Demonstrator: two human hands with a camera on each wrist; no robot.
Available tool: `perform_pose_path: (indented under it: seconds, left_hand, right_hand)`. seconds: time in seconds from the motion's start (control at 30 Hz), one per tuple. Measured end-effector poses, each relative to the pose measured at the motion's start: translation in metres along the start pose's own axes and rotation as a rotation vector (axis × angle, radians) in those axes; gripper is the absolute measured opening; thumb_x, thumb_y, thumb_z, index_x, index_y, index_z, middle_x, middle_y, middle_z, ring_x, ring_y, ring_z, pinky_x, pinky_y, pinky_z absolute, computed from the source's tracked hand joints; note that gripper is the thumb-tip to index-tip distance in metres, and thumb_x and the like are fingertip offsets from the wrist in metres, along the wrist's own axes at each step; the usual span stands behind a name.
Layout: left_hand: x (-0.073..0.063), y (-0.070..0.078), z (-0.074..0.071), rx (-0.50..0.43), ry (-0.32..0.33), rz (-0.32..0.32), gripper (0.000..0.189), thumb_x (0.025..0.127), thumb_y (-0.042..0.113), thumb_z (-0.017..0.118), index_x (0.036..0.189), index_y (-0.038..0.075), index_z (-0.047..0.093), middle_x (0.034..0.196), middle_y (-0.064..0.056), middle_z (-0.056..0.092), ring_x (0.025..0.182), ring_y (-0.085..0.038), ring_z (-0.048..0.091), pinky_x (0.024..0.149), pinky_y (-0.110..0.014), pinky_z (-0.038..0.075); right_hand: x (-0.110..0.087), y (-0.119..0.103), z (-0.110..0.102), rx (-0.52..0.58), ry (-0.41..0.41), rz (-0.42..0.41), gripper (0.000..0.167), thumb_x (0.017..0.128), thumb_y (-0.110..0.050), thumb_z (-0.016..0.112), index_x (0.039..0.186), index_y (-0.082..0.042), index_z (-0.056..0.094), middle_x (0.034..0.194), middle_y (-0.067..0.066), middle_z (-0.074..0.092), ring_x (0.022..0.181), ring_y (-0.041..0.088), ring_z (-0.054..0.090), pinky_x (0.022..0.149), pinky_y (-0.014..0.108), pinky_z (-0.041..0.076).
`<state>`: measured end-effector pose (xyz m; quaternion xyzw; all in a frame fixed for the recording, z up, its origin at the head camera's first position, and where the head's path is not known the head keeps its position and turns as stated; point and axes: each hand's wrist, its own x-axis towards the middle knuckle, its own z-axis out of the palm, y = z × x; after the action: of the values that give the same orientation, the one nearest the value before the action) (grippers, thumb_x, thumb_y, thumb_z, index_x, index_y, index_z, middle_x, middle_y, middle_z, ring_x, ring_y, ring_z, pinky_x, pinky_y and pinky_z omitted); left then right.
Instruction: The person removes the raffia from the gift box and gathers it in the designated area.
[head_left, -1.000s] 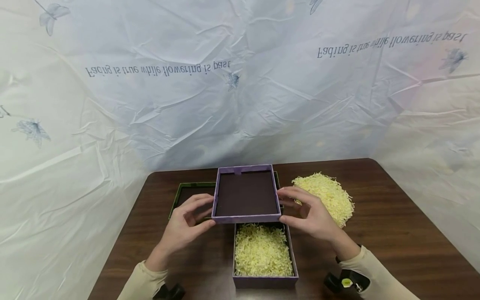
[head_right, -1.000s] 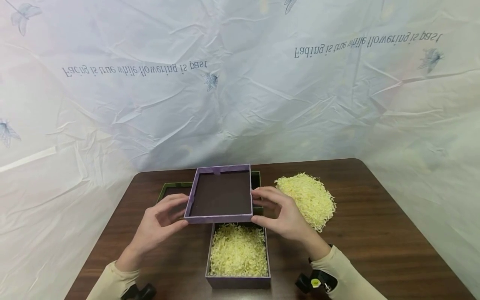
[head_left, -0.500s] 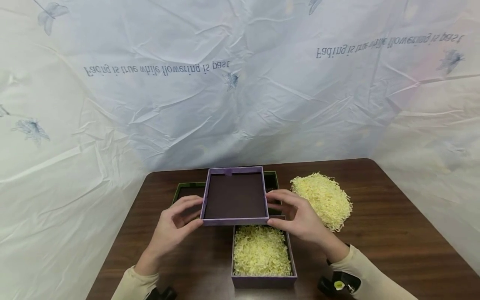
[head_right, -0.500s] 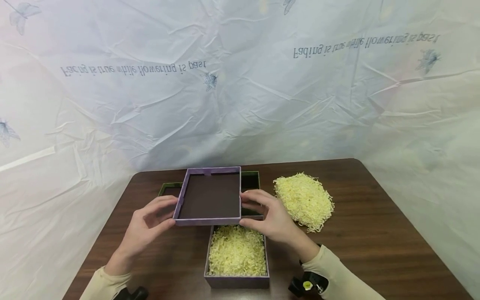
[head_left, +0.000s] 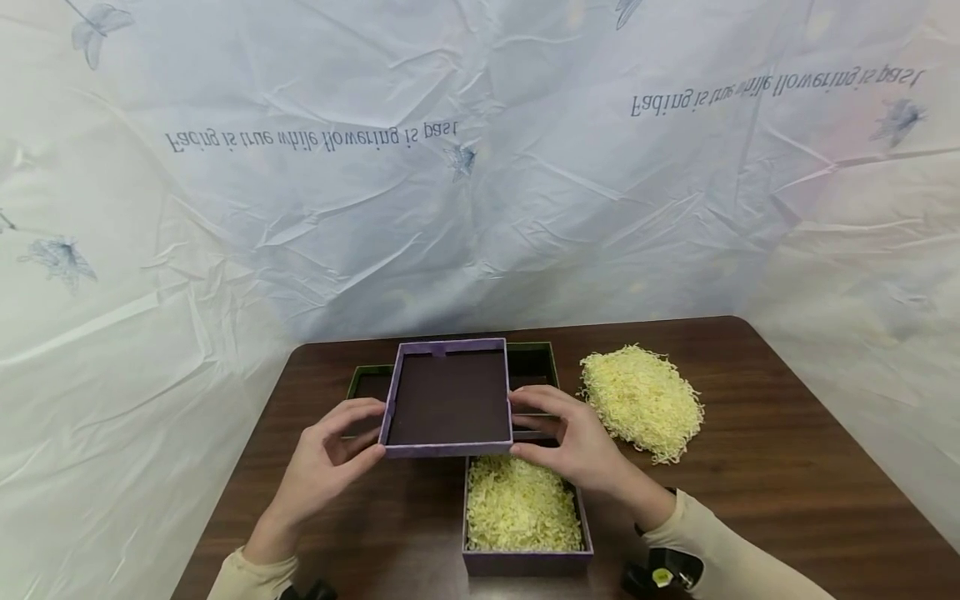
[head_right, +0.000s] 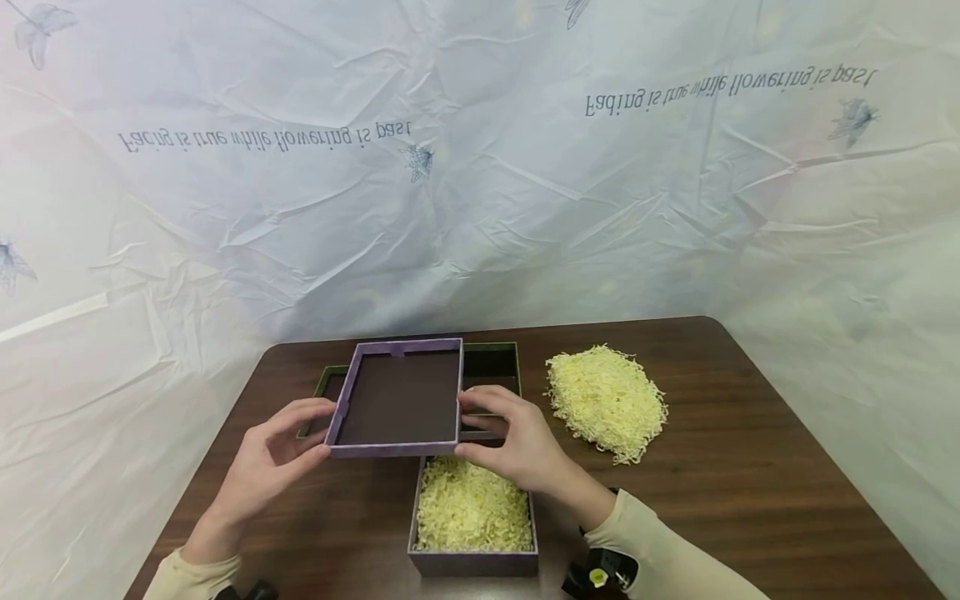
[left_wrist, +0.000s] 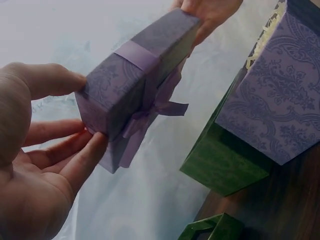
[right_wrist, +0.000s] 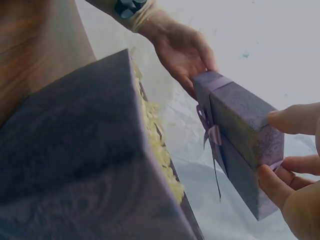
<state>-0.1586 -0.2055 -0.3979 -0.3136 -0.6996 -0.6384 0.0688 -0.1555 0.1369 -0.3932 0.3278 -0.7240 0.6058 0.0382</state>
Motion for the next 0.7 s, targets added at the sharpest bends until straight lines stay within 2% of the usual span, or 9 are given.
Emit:
perform_pose_path:
  seconds: [0.27,0.4,0.6,0.7]
  left_hand:
    - [-0.009,0.004,-0.007,0.087,0.003,-0.092,0.046,0.085,-0.011,0.068,0.128,-0.009,0.054,0.133,-0.024,0.049,0.124,-0.016,0.054,0.096,-0.031,0.053]
    - [-0.011,0.004,-0.011,0.116,-0.013,-0.085,0.046,0.085,-0.011,0.067,0.129,-0.009,0.054,0.132,-0.025,0.048,0.125,-0.015,0.053,0.096,-0.03,0.053]
    - [-0.015,0.004,-0.018,0.137,-0.019,-0.071,0.046,0.085,-0.013,0.066,0.129,-0.01,0.053,0.13,-0.028,0.048,0.123,-0.016,0.054,0.096,-0.028,0.053]
    - [-0.019,0.004,-0.021,0.136,-0.017,-0.085,0.046,0.085,-0.013,0.066,0.128,-0.01,0.053,0.129,-0.027,0.048,0.123,-0.014,0.054,0.096,-0.027,0.053]
  right_hand:
    - [0.0,0.0,0.015,0.009,0.012,0.014,0.058,0.083,-0.004,0.077,0.134,0.005,0.053,0.133,0.021,0.05,0.114,0.039,0.06,0.095,0.037,0.054]
    - [0.001,-0.004,0.021,0.0,0.025,0.054,0.059,0.082,-0.005,0.078,0.135,0.003,0.053,0.134,0.019,0.049,0.112,0.035,0.062,0.093,0.039,0.055]
    - [0.002,-0.008,0.031,-0.022,0.028,0.091,0.06,0.081,-0.004,0.078,0.136,0.002,0.053,0.135,0.018,0.049,0.109,0.031,0.065,0.091,0.03,0.056]
    - [0.002,-0.008,0.035,-0.031,0.021,0.09,0.06,0.081,-0.003,0.078,0.135,0.003,0.053,0.134,0.018,0.05,0.109,0.03,0.066,0.091,0.03,0.056]
